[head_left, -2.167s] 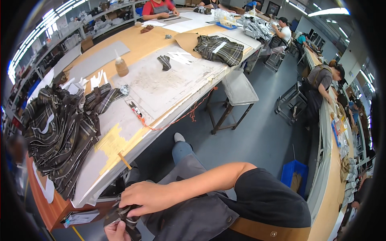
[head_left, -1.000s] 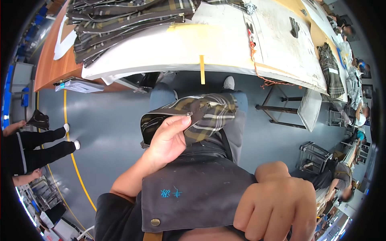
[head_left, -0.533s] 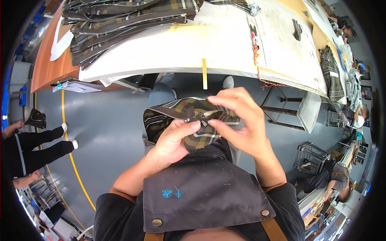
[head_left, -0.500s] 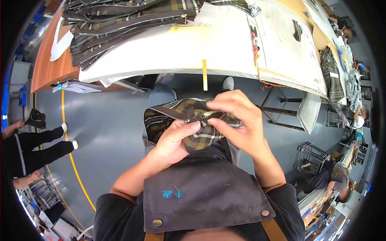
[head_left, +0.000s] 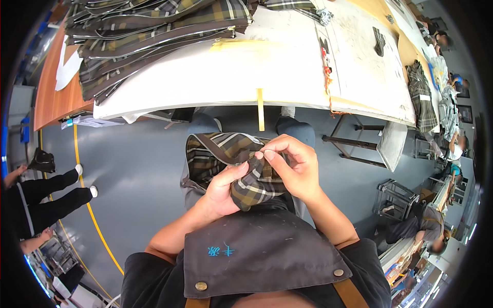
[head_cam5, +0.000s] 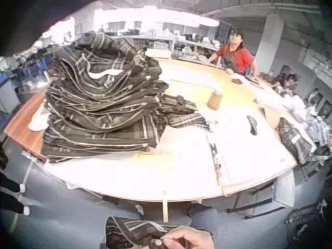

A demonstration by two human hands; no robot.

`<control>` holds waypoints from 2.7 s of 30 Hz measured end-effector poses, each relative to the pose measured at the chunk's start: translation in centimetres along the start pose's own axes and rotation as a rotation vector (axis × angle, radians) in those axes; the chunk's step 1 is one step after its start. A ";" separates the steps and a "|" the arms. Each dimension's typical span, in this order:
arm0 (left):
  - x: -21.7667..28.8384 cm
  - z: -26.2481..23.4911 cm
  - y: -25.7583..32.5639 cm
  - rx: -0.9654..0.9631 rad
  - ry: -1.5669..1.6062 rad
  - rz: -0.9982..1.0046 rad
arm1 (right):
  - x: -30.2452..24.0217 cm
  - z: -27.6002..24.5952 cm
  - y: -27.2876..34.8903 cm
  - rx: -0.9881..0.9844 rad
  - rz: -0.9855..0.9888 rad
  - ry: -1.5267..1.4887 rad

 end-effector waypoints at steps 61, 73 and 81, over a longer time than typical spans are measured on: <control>9.0 -2.1 -7.9 0.315 -1.685 0.933 | 2.1 -1.3 -0.9 0.388 0.010 0.620; 10.7 3.2 -5.2 0.167 -1.714 0.772 | 2.2 -1.7 -1.5 0.390 0.043 0.388; 8.0 2.9 -5.4 0.074 -1.559 0.576 | 5.2 -2.9 -2.9 0.256 0.182 -0.020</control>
Point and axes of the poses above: each hand's wrist, its own y-axis away from the middle knuckle, its own z-axis out of the palm, x = y × z, the point moved 10 cm from there along -y, towards the middle knuckle, and after that the axes turned 9 degrees about z, right-handed, at the moved point
